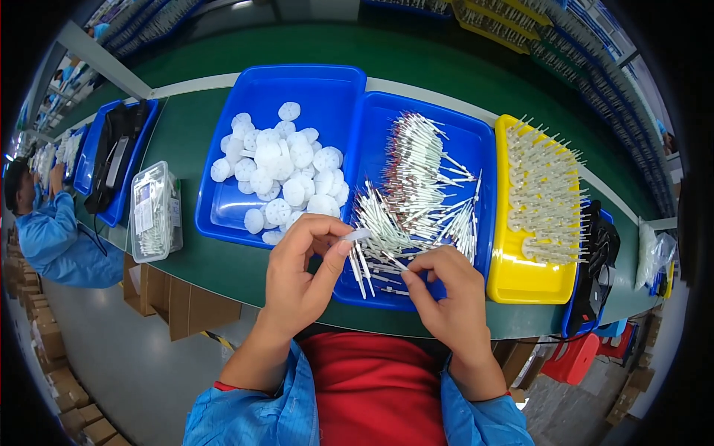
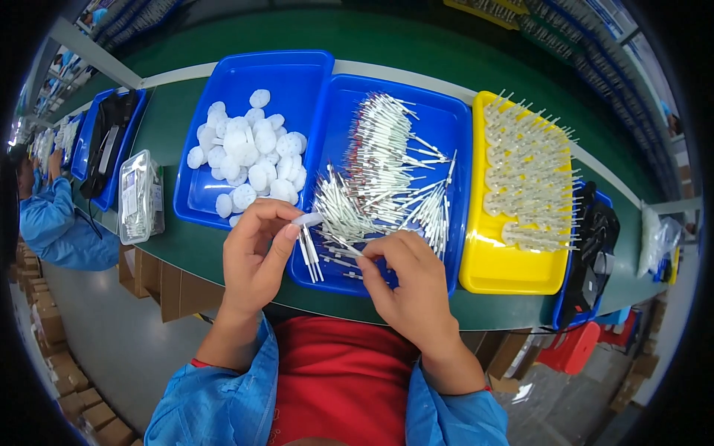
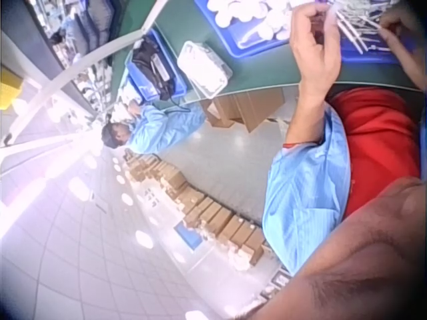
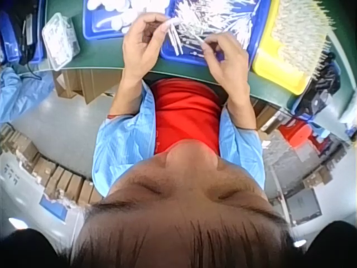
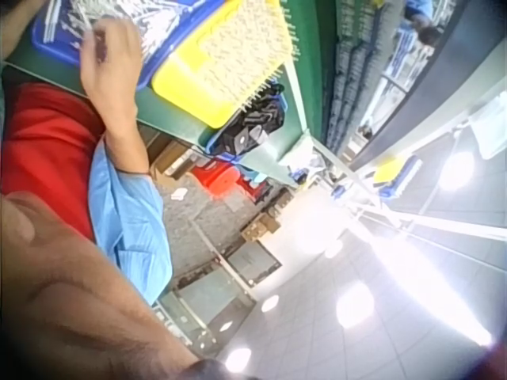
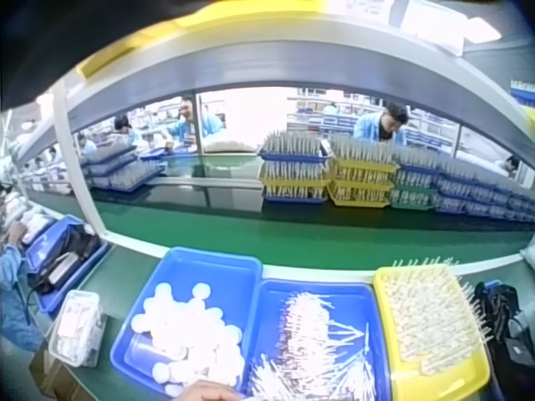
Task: The person assembles components by taking circular plastic bases and inserting thin sticks into them by hand.
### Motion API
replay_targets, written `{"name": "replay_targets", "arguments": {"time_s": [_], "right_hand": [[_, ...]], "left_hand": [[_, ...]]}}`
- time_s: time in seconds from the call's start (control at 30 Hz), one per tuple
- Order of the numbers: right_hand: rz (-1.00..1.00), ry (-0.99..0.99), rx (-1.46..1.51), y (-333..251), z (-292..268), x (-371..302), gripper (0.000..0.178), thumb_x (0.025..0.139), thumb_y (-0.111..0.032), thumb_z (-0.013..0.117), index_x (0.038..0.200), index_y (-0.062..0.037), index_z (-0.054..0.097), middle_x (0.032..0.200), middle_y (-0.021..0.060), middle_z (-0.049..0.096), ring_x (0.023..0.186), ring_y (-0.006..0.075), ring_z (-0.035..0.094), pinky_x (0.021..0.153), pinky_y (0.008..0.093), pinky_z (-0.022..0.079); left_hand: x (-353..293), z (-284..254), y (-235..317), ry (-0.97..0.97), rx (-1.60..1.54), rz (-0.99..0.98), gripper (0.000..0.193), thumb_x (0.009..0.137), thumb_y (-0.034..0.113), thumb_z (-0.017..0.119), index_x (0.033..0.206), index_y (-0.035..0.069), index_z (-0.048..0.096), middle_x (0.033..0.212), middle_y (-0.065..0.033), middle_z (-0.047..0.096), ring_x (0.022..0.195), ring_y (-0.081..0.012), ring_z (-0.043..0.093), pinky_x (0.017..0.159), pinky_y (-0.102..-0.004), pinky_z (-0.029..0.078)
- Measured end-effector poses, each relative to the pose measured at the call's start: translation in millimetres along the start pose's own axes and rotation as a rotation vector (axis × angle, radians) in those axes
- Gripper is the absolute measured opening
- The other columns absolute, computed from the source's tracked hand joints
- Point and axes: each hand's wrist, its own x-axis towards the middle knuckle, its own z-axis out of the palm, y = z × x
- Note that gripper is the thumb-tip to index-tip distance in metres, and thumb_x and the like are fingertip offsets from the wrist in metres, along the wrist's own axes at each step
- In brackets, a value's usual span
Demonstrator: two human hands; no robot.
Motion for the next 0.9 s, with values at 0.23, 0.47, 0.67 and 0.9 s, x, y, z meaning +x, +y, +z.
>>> {"name": "replay_targets", "arguments": {"time_s": [0.23,0.47,0.67,0.9], "right_hand": [[0.097,0.029,0.219,-5.4,9.9,0.3,0.020,0.093,0.005,0.086,0.110,-0.0028,0.079,0.086,0.0061,0.072,0.071,0.0141,0.061,0.065,0.0292,0.047],[0.012,-0.066,0.198,-1.3,1.4,-0.7,0.034,0.094,0.004,0.082,0.127,-0.0027,0.080,0.092,0.0097,0.074,0.076,0.0230,0.068,0.068,0.0345,0.053],[0.076,-0.067,0.230,-0.8,-2.1,-2.6,0.034,0.093,0.004,0.081,0.125,-0.0024,0.080,0.087,0.0087,0.072,0.073,0.0206,0.065,0.066,0.0338,0.052],[0.134,-0.068,0.311,-3.0,0.4,-2.9,0.032,0.093,0.004,0.083,0.124,-0.0018,0.080,0.082,0.0058,0.070,0.070,0.0152,0.062,0.065,0.0304,0.050]], "left_hand": [[-5.4,14.0,10.5,-0.026,-0.327,-0.249,0.027,0.116,0.003,0.068,0.142,-0.004,0.065,0.115,-0.0109,0.082,0.099,-0.0109,0.075,0.087,-0.0247,0.059],[-2.7,13.8,11.9,-0.065,-0.342,-0.237,0.027,0.114,-0.002,0.067,0.141,-0.005,0.069,0.124,-0.0119,0.075,0.104,-0.0131,0.079,0.087,-0.0260,0.064],[-2.3,15.3,10.5,-0.053,-0.318,-0.168,0.025,0.111,-0.003,0.070,0.136,-0.004,0.074,0.124,-0.0119,0.072,0.109,-0.0165,0.079,0.090,-0.0281,0.064],[1.5,12.3,13.3,-0.108,-0.208,-0.114,0.026,0.105,-0.006,0.074,0.130,-0.003,0.079,0.123,-0.0128,0.073,0.110,-0.0191,0.078,0.093,-0.0311,0.066]]}}
